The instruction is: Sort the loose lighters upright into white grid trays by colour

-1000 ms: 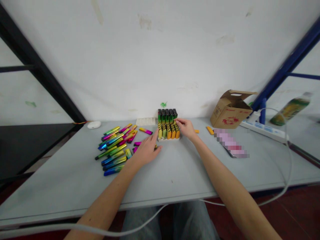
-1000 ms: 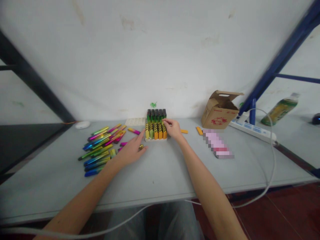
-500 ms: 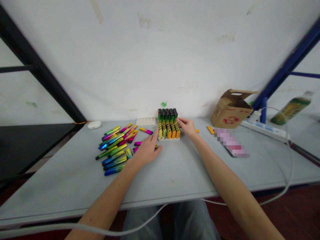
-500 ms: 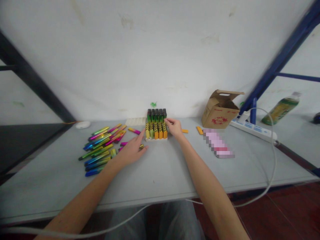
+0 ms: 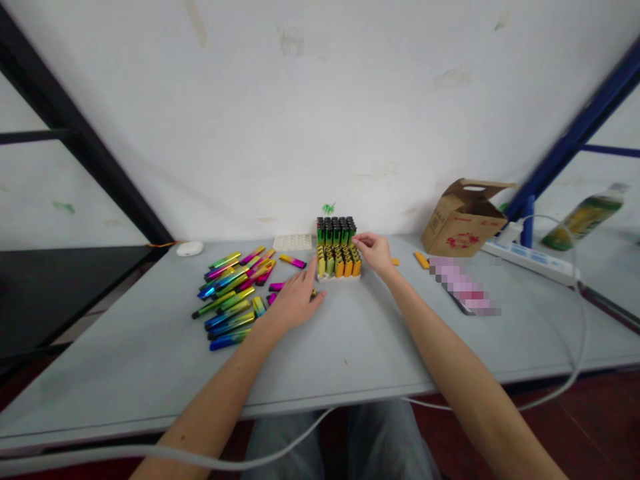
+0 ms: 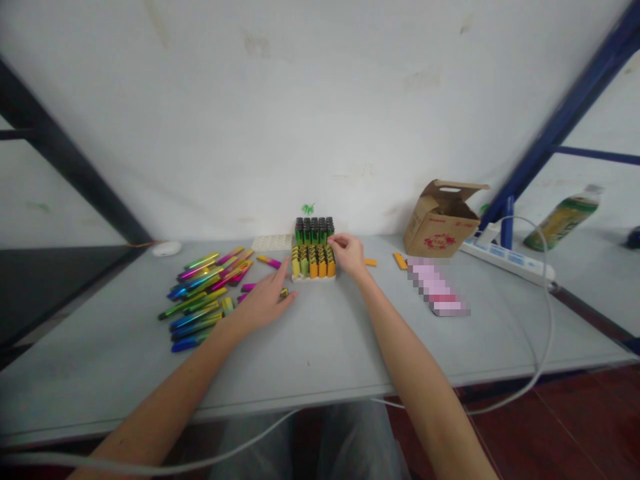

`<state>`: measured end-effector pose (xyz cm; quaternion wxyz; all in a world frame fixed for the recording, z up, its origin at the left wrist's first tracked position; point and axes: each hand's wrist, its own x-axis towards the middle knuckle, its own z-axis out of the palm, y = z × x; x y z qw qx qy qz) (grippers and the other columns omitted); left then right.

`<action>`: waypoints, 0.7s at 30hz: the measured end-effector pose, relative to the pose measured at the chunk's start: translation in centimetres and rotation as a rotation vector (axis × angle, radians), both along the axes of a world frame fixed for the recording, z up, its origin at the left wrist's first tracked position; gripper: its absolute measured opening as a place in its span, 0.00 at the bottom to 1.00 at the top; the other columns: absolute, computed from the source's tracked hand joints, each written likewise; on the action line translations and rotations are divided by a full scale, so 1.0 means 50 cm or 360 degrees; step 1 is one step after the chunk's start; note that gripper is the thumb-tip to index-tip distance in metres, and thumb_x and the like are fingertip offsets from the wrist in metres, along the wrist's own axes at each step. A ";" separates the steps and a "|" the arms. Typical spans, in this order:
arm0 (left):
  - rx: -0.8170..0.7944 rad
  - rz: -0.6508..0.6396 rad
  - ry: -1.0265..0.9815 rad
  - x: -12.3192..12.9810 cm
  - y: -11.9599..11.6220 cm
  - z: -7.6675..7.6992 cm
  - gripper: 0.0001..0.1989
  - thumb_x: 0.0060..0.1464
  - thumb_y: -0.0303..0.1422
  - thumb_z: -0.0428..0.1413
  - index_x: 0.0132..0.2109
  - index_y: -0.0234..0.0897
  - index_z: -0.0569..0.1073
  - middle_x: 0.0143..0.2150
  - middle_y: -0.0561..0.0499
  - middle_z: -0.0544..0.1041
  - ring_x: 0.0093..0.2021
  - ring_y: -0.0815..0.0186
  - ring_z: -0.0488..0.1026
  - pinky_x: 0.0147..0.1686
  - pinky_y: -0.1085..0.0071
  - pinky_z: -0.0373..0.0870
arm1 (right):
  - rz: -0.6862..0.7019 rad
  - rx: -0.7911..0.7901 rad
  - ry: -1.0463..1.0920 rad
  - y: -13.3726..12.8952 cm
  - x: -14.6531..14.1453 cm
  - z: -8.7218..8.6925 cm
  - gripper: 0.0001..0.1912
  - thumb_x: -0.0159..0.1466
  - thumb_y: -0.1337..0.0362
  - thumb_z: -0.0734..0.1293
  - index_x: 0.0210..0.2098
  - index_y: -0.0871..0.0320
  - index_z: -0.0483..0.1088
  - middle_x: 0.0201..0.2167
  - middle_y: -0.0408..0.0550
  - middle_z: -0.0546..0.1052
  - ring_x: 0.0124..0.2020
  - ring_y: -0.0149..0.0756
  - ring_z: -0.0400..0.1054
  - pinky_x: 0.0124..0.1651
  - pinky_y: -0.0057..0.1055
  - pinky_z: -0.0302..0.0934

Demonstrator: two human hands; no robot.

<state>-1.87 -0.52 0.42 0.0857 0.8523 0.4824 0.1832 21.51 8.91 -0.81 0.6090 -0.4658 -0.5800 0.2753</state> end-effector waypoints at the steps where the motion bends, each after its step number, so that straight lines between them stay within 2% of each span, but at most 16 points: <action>1: -0.0005 0.0003 0.0005 0.000 -0.001 0.001 0.39 0.60 0.37 0.49 0.70 0.30 0.37 0.58 0.33 0.69 0.57 0.51 0.68 0.57 0.56 0.62 | -0.0037 -0.0010 0.0004 0.001 0.002 -0.001 0.13 0.52 0.54 0.70 0.28 0.58 0.74 0.28 0.50 0.79 0.31 0.41 0.74 0.39 0.37 0.68; 6: -0.0013 0.0010 0.0003 0.001 -0.001 0.002 0.40 0.60 0.37 0.49 0.70 0.27 0.37 0.58 0.32 0.69 0.58 0.50 0.68 0.57 0.56 0.62 | -0.0064 0.0009 0.0057 -0.002 0.000 0.001 0.11 0.53 0.56 0.69 0.30 0.58 0.72 0.30 0.50 0.80 0.35 0.42 0.75 0.42 0.37 0.69; 13: -0.0001 0.0000 -0.0023 0.000 0.001 -0.003 0.40 0.60 0.37 0.49 0.70 0.28 0.37 0.57 0.33 0.70 0.57 0.51 0.68 0.57 0.56 0.62 | -0.0012 0.0126 -0.0106 -0.010 -0.008 0.006 0.08 0.56 0.60 0.67 0.32 0.58 0.73 0.32 0.49 0.79 0.36 0.40 0.76 0.45 0.37 0.68; 21: 0.0006 -0.0007 -0.0009 0.001 0.001 -0.001 0.40 0.60 0.36 0.50 0.70 0.28 0.36 0.58 0.33 0.68 0.58 0.51 0.67 0.56 0.56 0.62 | -0.0021 0.0124 -0.0051 -0.012 -0.006 0.007 0.11 0.55 0.57 0.68 0.32 0.59 0.72 0.32 0.51 0.80 0.36 0.40 0.76 0.44 0.36 0.69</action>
